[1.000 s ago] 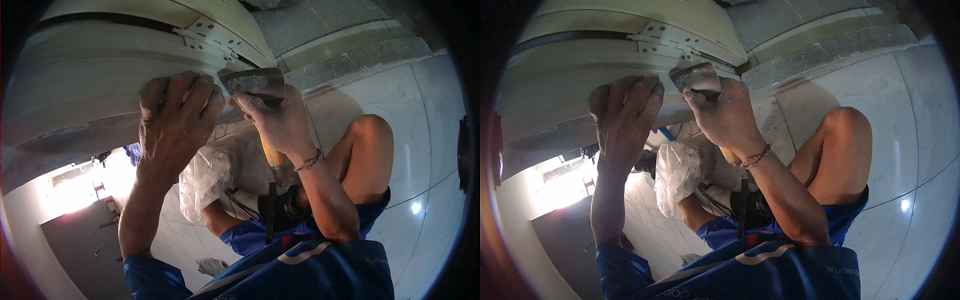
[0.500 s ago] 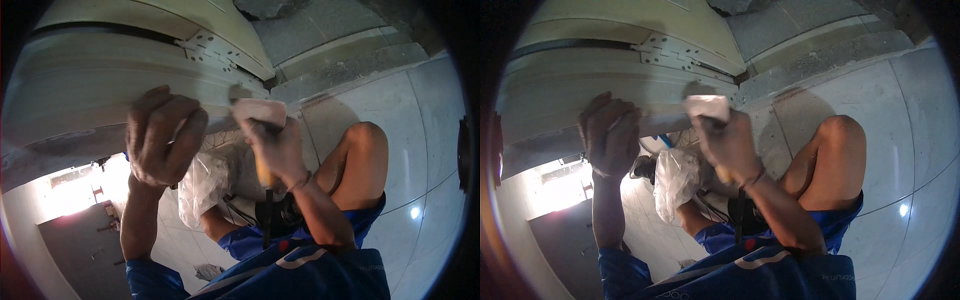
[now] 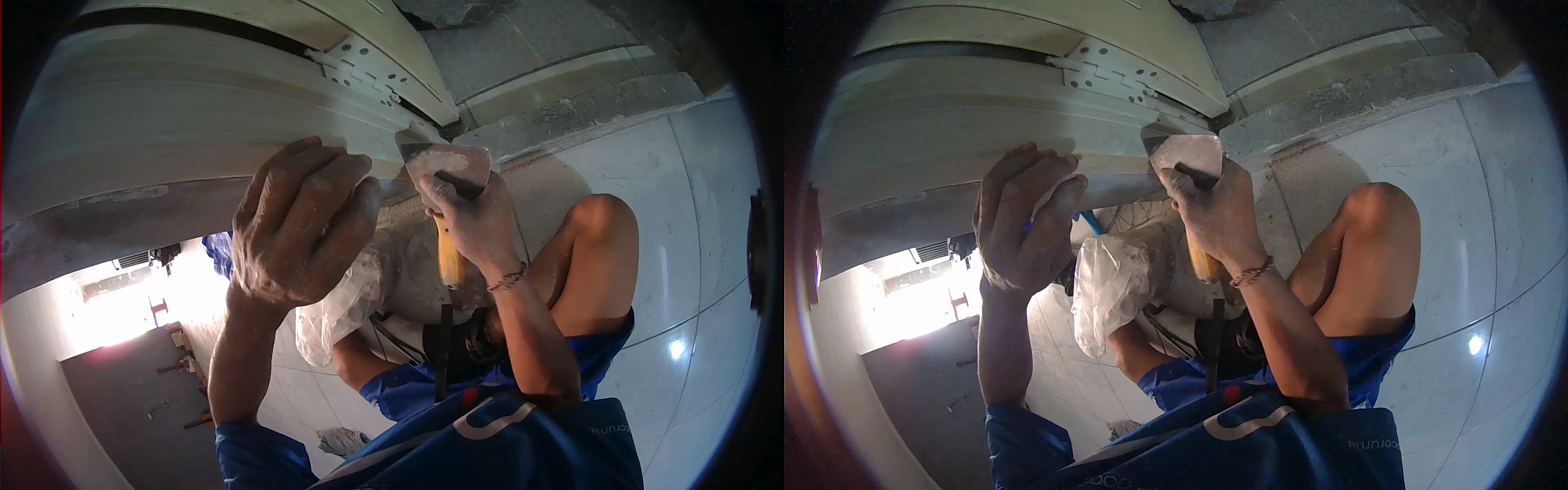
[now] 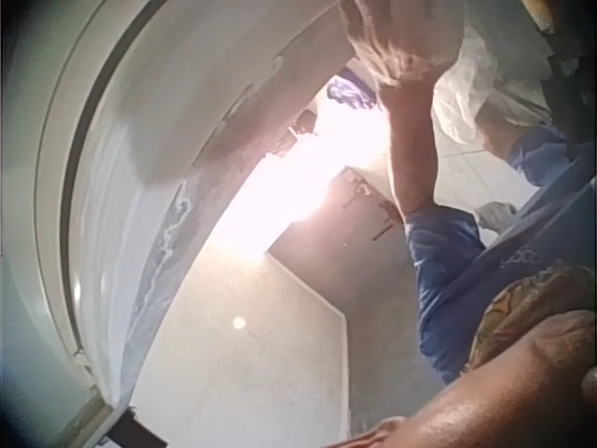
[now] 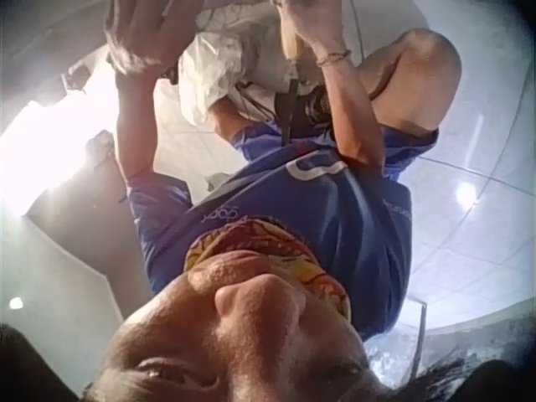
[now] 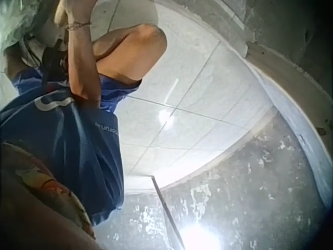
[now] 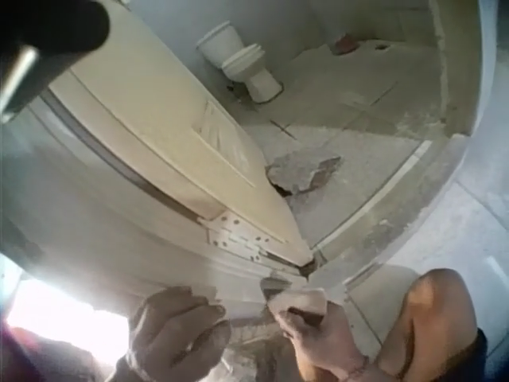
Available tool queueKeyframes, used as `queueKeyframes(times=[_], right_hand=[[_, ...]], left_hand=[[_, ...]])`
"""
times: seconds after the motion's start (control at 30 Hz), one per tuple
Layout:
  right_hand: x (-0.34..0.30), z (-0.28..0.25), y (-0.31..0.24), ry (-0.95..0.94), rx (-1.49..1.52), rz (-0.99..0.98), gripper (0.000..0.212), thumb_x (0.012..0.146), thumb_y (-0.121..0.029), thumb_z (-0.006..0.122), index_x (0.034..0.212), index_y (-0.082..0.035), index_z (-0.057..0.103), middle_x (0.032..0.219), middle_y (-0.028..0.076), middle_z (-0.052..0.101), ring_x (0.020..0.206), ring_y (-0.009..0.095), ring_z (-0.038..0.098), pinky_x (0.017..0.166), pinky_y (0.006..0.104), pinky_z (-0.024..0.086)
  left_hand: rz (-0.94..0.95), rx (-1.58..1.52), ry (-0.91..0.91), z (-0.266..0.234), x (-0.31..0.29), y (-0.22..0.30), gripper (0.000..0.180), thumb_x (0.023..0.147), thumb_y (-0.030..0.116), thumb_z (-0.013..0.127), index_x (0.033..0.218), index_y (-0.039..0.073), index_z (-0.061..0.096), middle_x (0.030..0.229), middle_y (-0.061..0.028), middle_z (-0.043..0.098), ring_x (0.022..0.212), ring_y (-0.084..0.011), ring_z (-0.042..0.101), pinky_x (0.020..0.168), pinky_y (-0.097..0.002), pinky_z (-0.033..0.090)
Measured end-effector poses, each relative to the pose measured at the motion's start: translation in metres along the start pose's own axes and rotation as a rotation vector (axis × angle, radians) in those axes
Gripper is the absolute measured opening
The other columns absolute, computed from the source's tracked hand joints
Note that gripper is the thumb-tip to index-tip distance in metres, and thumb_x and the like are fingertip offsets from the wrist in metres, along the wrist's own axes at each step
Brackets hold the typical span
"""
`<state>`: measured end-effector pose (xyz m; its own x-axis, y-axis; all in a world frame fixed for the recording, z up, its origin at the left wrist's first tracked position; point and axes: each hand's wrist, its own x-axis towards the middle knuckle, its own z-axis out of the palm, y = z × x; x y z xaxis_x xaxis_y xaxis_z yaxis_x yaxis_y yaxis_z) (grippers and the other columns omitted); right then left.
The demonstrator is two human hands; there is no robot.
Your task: Scraping and sanding the bottom of a door frame.
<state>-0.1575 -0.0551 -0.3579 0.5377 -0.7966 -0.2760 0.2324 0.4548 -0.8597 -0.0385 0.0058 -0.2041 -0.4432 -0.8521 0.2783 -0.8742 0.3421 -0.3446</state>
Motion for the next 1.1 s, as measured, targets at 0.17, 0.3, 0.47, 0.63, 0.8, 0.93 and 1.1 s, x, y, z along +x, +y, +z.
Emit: queueKeyframes(times=[0.17, 0.3, 0.47, 0.63, 0.8, 0.93, 1.1], right_hand=[[0.032, -0.025, 0.002, -0.075, -0.506, -0.121, 0.035, 0.078, -0.028, 0.07, 0.076, 0.006, 0.063, 0.065, 0.021, 0.061, 0.059, 0.034, 0.062, 0.059, 0.0387, 0.05], [0.024, -0.014, 0.002, -0.243, -0.562, -0.267, 0.029, 0.082, -0.026, 0.067, 0.088, 0.001, 0.061, 0.068, 0.006, 0.065, 0.056, 0.013, 0.06, 0.053, 0.0277, 0.047], [0.034, -0.028, 0.031, -0.162, -0.504, -0.208, 0.023, 0.083, -0.02, 0.064, 0.093, 0.0, 0.062, 0.076, 0.009, 0.066, 0.058, 0.013, 0.06, 0.055, 0.0268, 0.047], [0.036, -0.037, 0.048, -0.068, -0.967, -0.689, 0.019, 0.083, -0.013, 0.064, 0.096, 0.001, 0.063, 0.074, 0.009, 0.064, 0.063, 0.011, 0.059, 0.058, 0.0283, 0.047], [0.019, -0.058, 0.032, -0.203, -0.581, -0.166, 0.019, 0.084, -0.011, 0.063, 0.098, 0.002, 0.061, 0.077, 0.007, 0.064, 0.07, 0.013, 0.064, 0.057, 0.0297, 0.049], [0.019, -0.068, 0.044, -0.016, 0.022, 0.072, 0.018, 0.084, -0.011, 0.063, 0.097, 0.003, 0.061, 0.079, 0.006, 0.064, 0.072, 0.015, 0.064, 0.062, 0.0272, 0.051], [0.011, -0.056, 0.066, 0.032, 0.043, 0.179, 0.016, 0.084, -0.009, 0.062, 0.092, 0.004, 0.061, 0.081, 0.008, 0.064, 0.071, 0.015, 0.064, 0.062, 0.0263, 0.051]], left_hand=[[-0.02, -0.019, 0.004, 0.004, 0.003, -0.001, 0.021, 0.065, 0.008, 0.068, 0.085, 0.005, 0.061, 0.095, -0.0062, 0.062, 0.09, -0.0229, 0.061, 0.078, -0.0382, 0.054], [-0.021, -0.004, 0.005, 0.01, -0.001, -0.004, 0.021, 0.065, 0.01, 0.067, 0.085, 0.005, 0.061, 0.094, -0.0063, 0.062, 0.09, -0.0232, 0.061, 0.078, -0.0367, 0.054], [-0.009, -0.046, -0.003, 0.014, 0.015, -0.001, 0.021, 0.065, 0.01, 0.067, 0.085, 0.005, 0.061, 0.096, -0.0067, 0.062, 0.091, -0.0239, 0.06, 0.079, -0.0362, 0.054], [-0.044, -0.051, -0.058, 0.015, 0.015, 0.004, 0.021, 0.067, 0.009, 0.066, 0.087, 0.006, 0.061, 0.099, -0.007, 0.061, 0.092, -0.0247, 0.059, 0.079, -0.0366, 0.054], [-0.2, -0.205, -0.102, 0.028, -0.007, 0.028, 0.025, 0.071, 0.008, 0.066, 0.096, 0.006, 0.062, 0.105, -0.0083, 0.06, 0.095, -0.0267, 0.059, 0.079, -0.0377, 0.052], [-0.584, -0.556, -0.199, 0.053, -0.023, 0.079, 0.035, 0.073, 0.008, 0.066, 0.107, 0.004, 0.059, 0.112, -0.0113, 0.057, 0.101, -0.0306, 0.056, 0.085, -0.0374, 0.049], [-1.155, -1.121, -0.223, 0.114, -0.065, 0.16, 0.048, 0.087, 0.024, 0.061, 0.126, 0.0, 0.047, 0.114, -0.0147, 0.058, 0.105, -0.0278, 0.057, 0.088, -0.0361, 0.046]])
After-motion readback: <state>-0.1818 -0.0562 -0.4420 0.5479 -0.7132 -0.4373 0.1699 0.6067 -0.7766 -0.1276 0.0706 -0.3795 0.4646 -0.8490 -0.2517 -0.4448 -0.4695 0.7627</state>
